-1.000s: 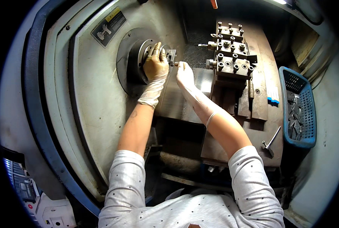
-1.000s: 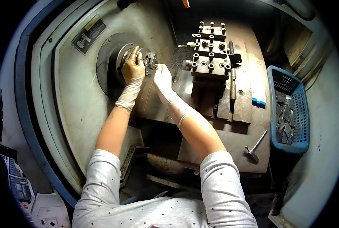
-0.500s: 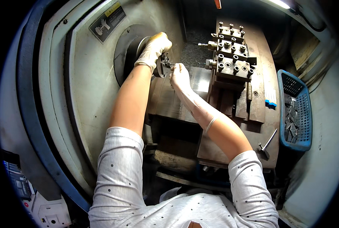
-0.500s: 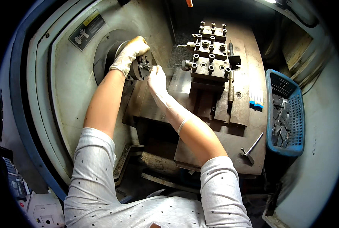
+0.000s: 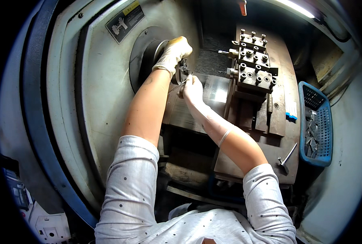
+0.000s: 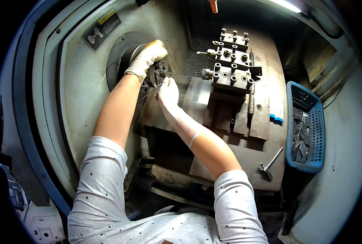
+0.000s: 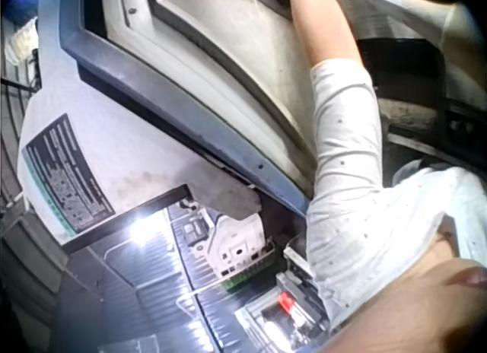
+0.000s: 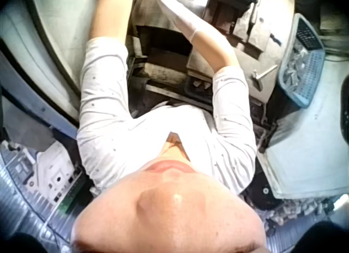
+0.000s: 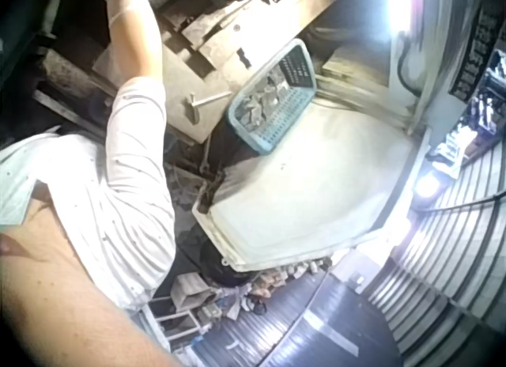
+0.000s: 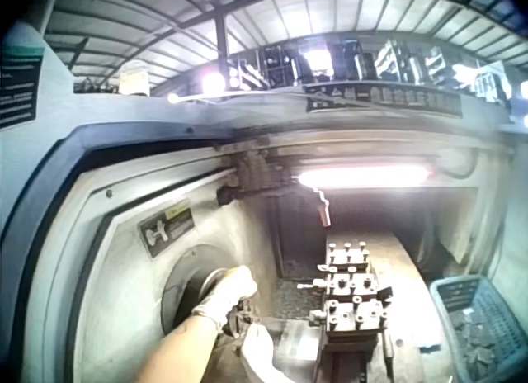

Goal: The person operates a CNC lathe, opening and closing the machine door, loading metal parts into the chuck, and using a wrench to tighten the chuck. They also spray coolant onto the chuck and handle small metal parts, placing them into a red basket.

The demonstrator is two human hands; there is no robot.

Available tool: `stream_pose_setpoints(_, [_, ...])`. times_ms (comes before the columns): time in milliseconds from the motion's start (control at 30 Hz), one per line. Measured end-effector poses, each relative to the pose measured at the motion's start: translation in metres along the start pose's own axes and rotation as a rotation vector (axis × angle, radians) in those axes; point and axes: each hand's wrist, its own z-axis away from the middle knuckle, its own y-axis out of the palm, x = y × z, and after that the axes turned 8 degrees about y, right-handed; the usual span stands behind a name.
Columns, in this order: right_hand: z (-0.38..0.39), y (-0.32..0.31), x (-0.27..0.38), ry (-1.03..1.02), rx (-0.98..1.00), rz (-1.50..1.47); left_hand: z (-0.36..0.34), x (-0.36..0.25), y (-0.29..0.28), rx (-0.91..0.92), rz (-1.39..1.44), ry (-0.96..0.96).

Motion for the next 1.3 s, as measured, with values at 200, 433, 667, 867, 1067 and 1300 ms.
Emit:
stream_pose_setpoints(200, [-0.002, -0.015, 0.005, -0.067, 0.083, -0.152, 0.000, 0.000, 0.002, 0.030, -0.009, 0.000])
stream_pose_setpoints(433, [-0.003, -0.036, 0.022, -0.169, 0.126, 0.021, -0.002, 0.001, 0.001, 0.039, -0.006, 0.002])
stream_pose_setpoints(667, [0.004, -0.038, 0.035, -0.055, 0.201, 0.041, 0.002, -0.004, -0.008, 0.120, -0.004, -0.078])
stream_pose_setpoints(867, [0.004, -0.040, 0.062, 0.138, 0.288, 0.062, 0.004, -0.007, -0.008, 0.133, -0.004, -0.069])
stream_pose_setpoints(1067, [0.002, -0.040, 0.052, 0.033, 0.266, 0.087, 0.001, -0.005, -0.003, 0.043, -0.001, -0.023])
stream_pose_setpoints(1300, [-0.004, -0.030, 0.045, 0.086, 0.179, 0.141, 0.000, -0.003, 0.000, 0.025, 0.026, -0.034])
